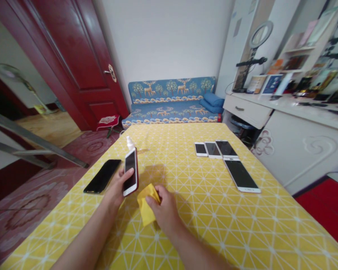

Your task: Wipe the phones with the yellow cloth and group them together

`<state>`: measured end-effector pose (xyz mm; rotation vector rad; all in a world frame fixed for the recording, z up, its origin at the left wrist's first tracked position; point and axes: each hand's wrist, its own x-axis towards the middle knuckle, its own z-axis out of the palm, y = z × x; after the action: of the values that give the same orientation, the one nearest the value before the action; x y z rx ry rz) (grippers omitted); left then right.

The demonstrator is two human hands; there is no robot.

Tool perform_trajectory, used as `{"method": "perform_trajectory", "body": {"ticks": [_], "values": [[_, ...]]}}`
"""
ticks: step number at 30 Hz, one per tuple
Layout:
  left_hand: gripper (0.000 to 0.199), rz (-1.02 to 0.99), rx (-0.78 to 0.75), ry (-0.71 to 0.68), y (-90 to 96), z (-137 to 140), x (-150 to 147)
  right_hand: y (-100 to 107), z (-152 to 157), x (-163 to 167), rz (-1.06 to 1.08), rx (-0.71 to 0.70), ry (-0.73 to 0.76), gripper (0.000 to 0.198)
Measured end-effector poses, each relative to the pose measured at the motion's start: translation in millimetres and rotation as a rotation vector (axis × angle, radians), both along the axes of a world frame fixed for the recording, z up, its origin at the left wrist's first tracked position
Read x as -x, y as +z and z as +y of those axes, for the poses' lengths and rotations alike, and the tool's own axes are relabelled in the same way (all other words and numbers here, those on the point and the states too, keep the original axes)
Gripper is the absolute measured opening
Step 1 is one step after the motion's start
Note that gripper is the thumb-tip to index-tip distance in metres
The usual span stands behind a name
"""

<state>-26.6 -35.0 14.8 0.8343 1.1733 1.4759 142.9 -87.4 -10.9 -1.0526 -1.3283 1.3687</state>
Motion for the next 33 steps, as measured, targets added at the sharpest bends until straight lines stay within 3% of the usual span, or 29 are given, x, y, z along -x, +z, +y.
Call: {"method": "perform_trajectory", "body": {"ticks": [3,7,11,15,18,21,23,26,29,33], "values": [[0.026,-0.274,0.172,-0.129,-4.9,-4.8,-15.2,4.9,5.2,-5.7,0.186,0.066,-0.028,0.029],[0.032,-0.559,0.214,-0.303,-3.1,-5.6,-20.7,1.7,14.9,-14.9,0.364,0.096,-0.204,0.028],[0.048,-0.666,0.19,-0.44,2.9,-7.9,-25.0,-4.9,27.6,-23.3,0.48,0.212,-0.436,0.027],[0.06,-0.721,0.205,-0.527,2.1,-12.9,-34.8,-2.8,36.7,-31.8,0.565,0.284,-0.478,0.028],[0.064,-0.681,0.233,-0.559,-4.4,-14.4,-41.6,0.9,36.6,-37.5,0.476,0.128,-0.508,0.025],[0.06,-0.602,0.197,-0.55,-10.7,-13.4,-45.2,6.3,26.5,-36.0,0.14,-0.155,-0.474,0.017],[0.053,-0.595,0.181,-0.522,-12.7,-12.7,-45.0,10.9,14.9,-28.9,-0.123,-0.418,-0.32,0.015],[0.05,-0.656,0.247,-0.579,-12.5,-12.9,-42.3,16.3,-1.8,-13.3,-0.411,-0.761,0.027,0.024],[0.055,-0.718,0.311,-0.643,-11.8,-13.9,-40.6,16.7,-7.9,-3.3,-0.581,-0.846,0.201,0.037],[0.058,-0.719,0.278,-0.622,-14.1,-15.0,-43.5,10.5,-0.3,-6.6,-0.742,-0.8,0.214,0.045]]}}
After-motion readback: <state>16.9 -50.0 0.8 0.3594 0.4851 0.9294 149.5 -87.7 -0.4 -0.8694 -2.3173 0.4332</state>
